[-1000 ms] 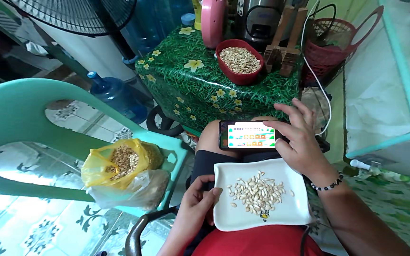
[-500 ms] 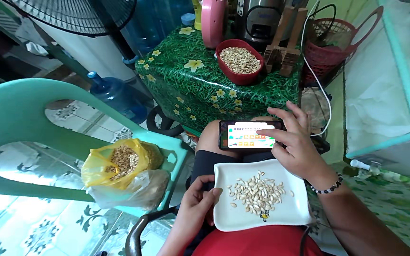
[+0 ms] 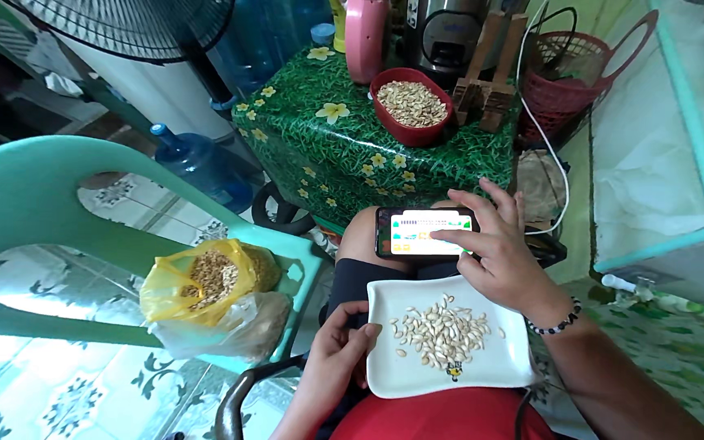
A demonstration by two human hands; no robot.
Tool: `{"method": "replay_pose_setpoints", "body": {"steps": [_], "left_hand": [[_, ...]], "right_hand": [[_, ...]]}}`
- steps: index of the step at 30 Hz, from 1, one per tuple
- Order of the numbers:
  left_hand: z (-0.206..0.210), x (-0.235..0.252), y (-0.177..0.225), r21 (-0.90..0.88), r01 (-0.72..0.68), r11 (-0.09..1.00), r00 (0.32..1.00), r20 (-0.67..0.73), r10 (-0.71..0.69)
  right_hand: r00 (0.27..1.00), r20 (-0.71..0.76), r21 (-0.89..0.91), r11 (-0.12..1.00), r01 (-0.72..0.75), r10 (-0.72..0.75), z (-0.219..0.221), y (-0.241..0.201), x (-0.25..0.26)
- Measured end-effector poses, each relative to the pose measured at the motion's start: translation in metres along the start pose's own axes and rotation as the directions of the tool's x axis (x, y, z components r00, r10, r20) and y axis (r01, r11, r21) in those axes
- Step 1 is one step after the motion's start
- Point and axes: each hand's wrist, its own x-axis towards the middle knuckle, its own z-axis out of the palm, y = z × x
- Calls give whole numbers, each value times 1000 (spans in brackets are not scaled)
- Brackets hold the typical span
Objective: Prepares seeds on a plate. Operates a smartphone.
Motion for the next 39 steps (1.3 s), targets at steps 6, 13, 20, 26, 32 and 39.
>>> {"method": "replay_pose_setpoints", "body": {"steps": [6,13,20,26,32,39], "left_hand": [[1,0,2,4,17,1000,1000,-6,-17],[1,0,3,1,20,1000,1000,-12,-20],[1,0,4,7,24,1000,1000,-7,-24],[1,1,4,4,27,1000,1000,-8,-27],[1,0,3,6,18,1000,1000,-6,-18],[1,0,4,1,29,1000,1000,-8,-29]], "right_hand": [[998,-51,29,999,-38,40,-4,3,0],[994,-87,35,997,-68,71,-7,8,-1],[994,-75,4,997,-82,82,-4,6,4],[995,-61,-4,996,-85,84,-3,8,7],[996,-43,-5,996,-83,83,-2,8,7],[992,-66,62,993,-101,105,-5,7,6]]}}
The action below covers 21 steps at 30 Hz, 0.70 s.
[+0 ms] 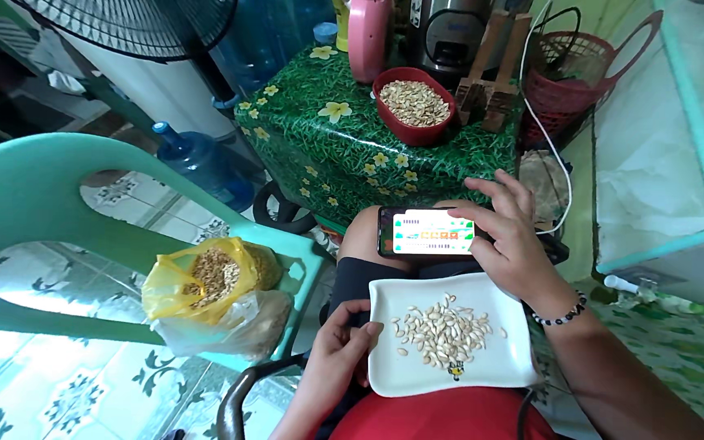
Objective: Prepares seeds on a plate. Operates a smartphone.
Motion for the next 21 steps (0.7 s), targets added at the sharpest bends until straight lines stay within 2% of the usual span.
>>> {"method": "replay_pose_setpoints", "body": {"steps": [21], "left_hand": [[-1,0,-3,-6,-22,1000,1000,8,22]], "right_hand": [[1000,14,-9,1000,13,-13,3,-8,4]]}}
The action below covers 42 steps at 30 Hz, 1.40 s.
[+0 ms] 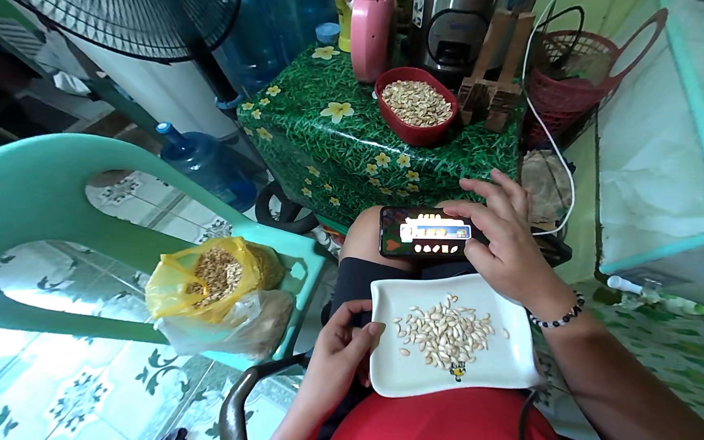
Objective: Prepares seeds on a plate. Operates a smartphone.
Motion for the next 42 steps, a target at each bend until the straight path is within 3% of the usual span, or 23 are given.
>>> {"method": "replay_pose_setpoints", "body": {"steps": [42], "left_hand": [[1,0,3,14,7,1000,1000,-1,-7]], "right_hand": [[997,38,34,997,68,-69,3,-5,-13]]}}
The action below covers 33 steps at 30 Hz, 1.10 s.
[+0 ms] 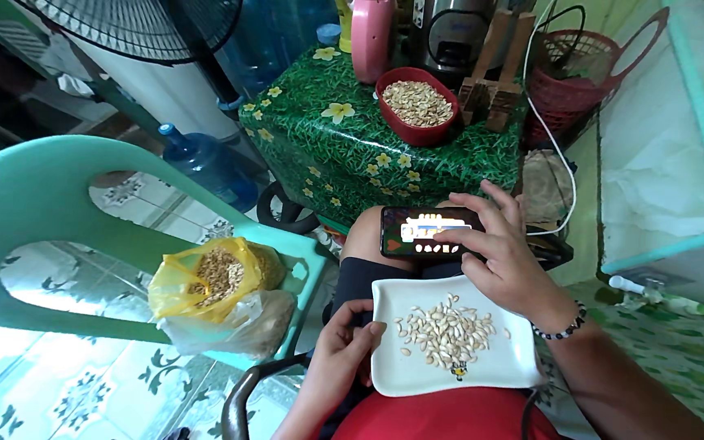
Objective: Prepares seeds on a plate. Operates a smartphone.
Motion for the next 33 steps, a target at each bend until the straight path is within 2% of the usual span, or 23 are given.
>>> {"method": "replay_pose_setpoints", "body": {"steps": [15,22,33], "left_hand": [[-1,1,-1,-7,1,1000,1000,2,-1],[0,0,1,3,3,1000,1000,-1,-3],[0,1,-1,-5,-2,1000,1000,-1,2]], "right_hand": [[996,40,-28,996,80,-79,7,-3,-4],[1000,17,-98,995,-25,27,6,-2,2],[990,-96,-47,993,-111,106,-13,9,1]]}}
